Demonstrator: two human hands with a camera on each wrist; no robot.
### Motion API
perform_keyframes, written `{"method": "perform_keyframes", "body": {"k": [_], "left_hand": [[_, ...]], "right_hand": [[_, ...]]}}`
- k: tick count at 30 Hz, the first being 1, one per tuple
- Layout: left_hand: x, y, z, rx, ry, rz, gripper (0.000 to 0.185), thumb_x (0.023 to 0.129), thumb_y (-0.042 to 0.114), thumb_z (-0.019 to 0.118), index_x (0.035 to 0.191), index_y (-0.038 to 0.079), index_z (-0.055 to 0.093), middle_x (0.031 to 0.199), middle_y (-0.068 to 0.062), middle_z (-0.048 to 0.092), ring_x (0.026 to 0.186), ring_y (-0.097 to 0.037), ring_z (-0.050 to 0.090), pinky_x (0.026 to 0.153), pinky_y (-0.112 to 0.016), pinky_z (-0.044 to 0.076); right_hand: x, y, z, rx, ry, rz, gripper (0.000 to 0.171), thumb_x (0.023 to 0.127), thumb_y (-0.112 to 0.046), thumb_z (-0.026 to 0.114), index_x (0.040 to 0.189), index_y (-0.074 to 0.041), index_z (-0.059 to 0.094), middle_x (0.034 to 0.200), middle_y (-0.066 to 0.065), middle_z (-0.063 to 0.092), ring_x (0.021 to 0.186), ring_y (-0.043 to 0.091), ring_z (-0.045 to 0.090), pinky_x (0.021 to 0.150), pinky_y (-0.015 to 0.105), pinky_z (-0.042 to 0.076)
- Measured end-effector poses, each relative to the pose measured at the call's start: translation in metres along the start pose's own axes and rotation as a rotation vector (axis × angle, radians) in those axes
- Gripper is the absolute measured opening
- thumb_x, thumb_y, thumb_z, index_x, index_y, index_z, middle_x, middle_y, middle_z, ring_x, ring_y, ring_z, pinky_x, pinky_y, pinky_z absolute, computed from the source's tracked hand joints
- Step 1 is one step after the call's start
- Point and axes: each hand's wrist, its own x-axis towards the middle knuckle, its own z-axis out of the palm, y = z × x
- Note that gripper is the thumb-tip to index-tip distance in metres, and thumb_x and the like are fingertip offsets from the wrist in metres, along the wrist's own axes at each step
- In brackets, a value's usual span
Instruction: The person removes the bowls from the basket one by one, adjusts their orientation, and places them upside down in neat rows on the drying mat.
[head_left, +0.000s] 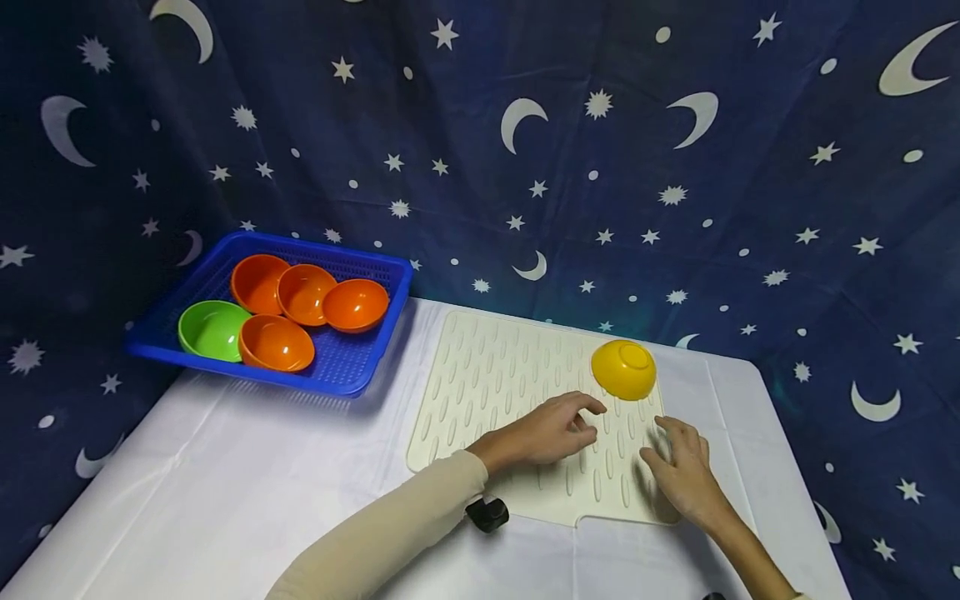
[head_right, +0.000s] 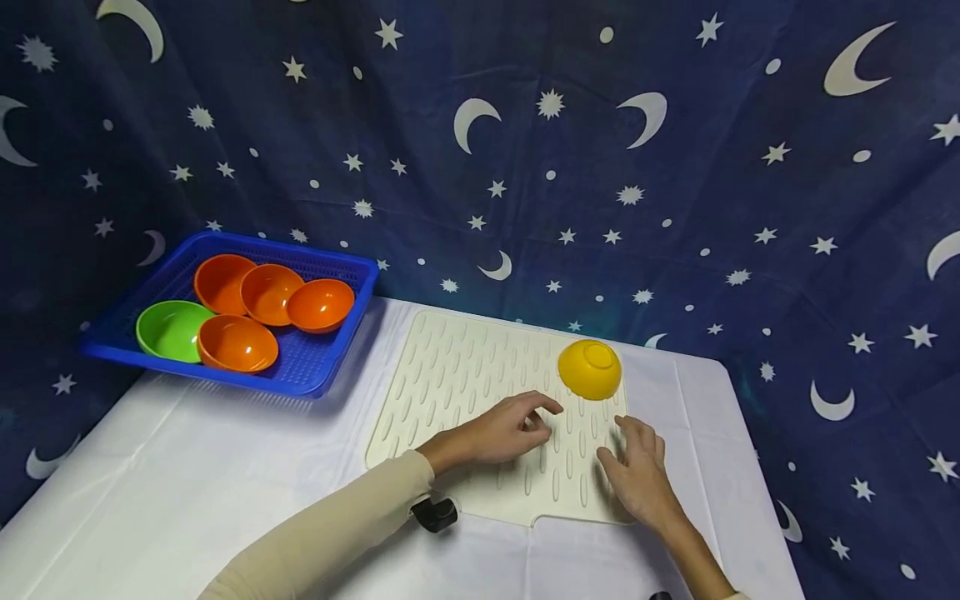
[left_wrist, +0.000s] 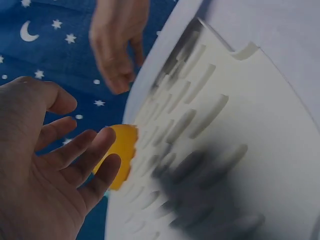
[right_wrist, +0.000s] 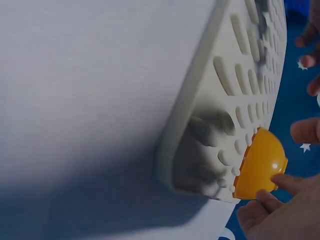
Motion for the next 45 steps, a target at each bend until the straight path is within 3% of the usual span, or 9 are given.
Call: {"method": "perform_keyframes", "body": {"k": [3,6,13,19,24,29,34,41,45], "left_hand": [[-0.014,0.004,-0.007,0.053,0.024,0.009,0.038,0.102,0.018,0.054,0.138,0.009,0.057,0.134,-0.001,0.059,0.100,0.000,0.057,0.086,-0.016,0.047],[-0.029,0.007,-0.013,0.123,0.056,0.009,0.038,0.102,0.021,0.055,0.138,0.012,0.058,0.132,0.003,0.059,0.103,-0.002,0.058,0.087,-0.018,0.047],[-0.062,0.007,-0.029,0.305,0.145,0.032,0.040,0.100,0.029,0.058,0.138,0.015,0.058,0.131,0.006,0.060,0.115,-0.007,0.058,0.094,-0.026,0.048],[-0.090,0.002,-0.044,0.433,0.302,0.121,0.041,0.093,0.027,0.068,0.131,0.013,0.062,0.128,0.004,0.064,0.120,-0.012,0.057,0.101,-0.035,0.046],[-0.114,-0.002,-0.066,0.511,0.425,0.171,0.043,0.090,0.028,0.072,0.129,0.012,0.063,0.125,0.003,0.065,0.119,-0.015,0.056,0.101,-0.038,0.045],[-0.137,-0.007,-0.095,0.608,0.454,0.136,0.047,0.091,0.030,0.070,0.133,0.010,0.064,0.127,-0.001,0.065,0.121,-0.020,0.056,0.103,-0.043,0.043],[-0.155,-0.007,-0.128,0.679,0.450,0.082,0.031,0.093,0.027,0.067,0.118,0.010,0.071,0.120,-0.004,0.069,0.116,-0.025,0.060,0.102,-0.049,0.042],[-0.168,-0.007,-0.178,0.760,0.475,-0.011,0.025,0.093,0.023,0.067,0.111,0.006,0.073,0.114,-0.012,0.071,0.111,-0.034,0.062,0.099,-0.054,0.044],[-0.174,-0.011,-0.206,0.765,0.498,-0.044,0.018,0.091,0.016,0.070,0.104,0.005,0.075,0.104,-0.010,0.074,0.100,-0.033,0.068,0.090,-0.053,0.049]], "right_hand": [[-0.011,0.003,0.004,-0.080,-0.005,-0.016,0.071,0.101,-0.030,0.060,0.149,0.013,0.031,0.153,0.037,0.016,0.138,0.055,0.012,0.102,0.076,0.023],[-0.018,0.008,0.006,-0.128,-0.046,0.025,0.084,0.098,-0.041,0.064,0.149,0.015,0.028,0.155,0.040,0.011,0.140,0.059,0.008,0.104,0.079,0.018],[-0.025,0.022,0.013,-0.179,-0.175,0.153,0.115,0.092,-0.059,0.064,0.151,0.021,0.007,0.155,0.044,-0.007,0.140,0.063,-0.006,0.107,0.078,0.004],[-0.036,0.028,0.020,-0.214,-0.168,0.141,0.121,0.090,-0.061,0.065,0.150,0.021,0.001,0.155,0.043,-0.005,0.141,0.061,-0.004,0.109,0.075,0.006],[-0.040,0.031,0.022,-0.203,-0.137,0.110,0.120,0.089,-0.061,0.067,0.152,0.020,0.003,0.155,0.043,-0.001,0.141,0.061,-0.001,0.108,0.076,0.008],[-0.042,0.033,0.018,-0.173,-0.151,0.102,0.120,0.088,-0.057,0.071,0.153,0.018,0.004,0.155,0.043,0.000,0.140,0.062,0.000,0.105,0.079,0.008],[-0.040,0.032,0.016,-0.176,-0.179,0.142,0.122,0.087,-0.059,0.071,0.154,0.016,0.003,0.156,0.042,-0.002,0.141,0.061,-0.002,0.105,0.079,0.008],[-0.039,0.036,0.015,-0.204,-0.191,0.154,0.123,0.087,-0.062,0.069,0.154,0.016,0.002,0.156,0.042,-0.002,0.140,0.061,-0.001,0.105,0.079,0.009],[-0.040,0.039,0.015,-0.185,-0.193,0.156,0.123,0.087,-0.061,0.070,0.155,0.015,0.000,0.157,0.041,-0.004,0.141,0.061,-0.003,0.105,0.079,0.007]]}}
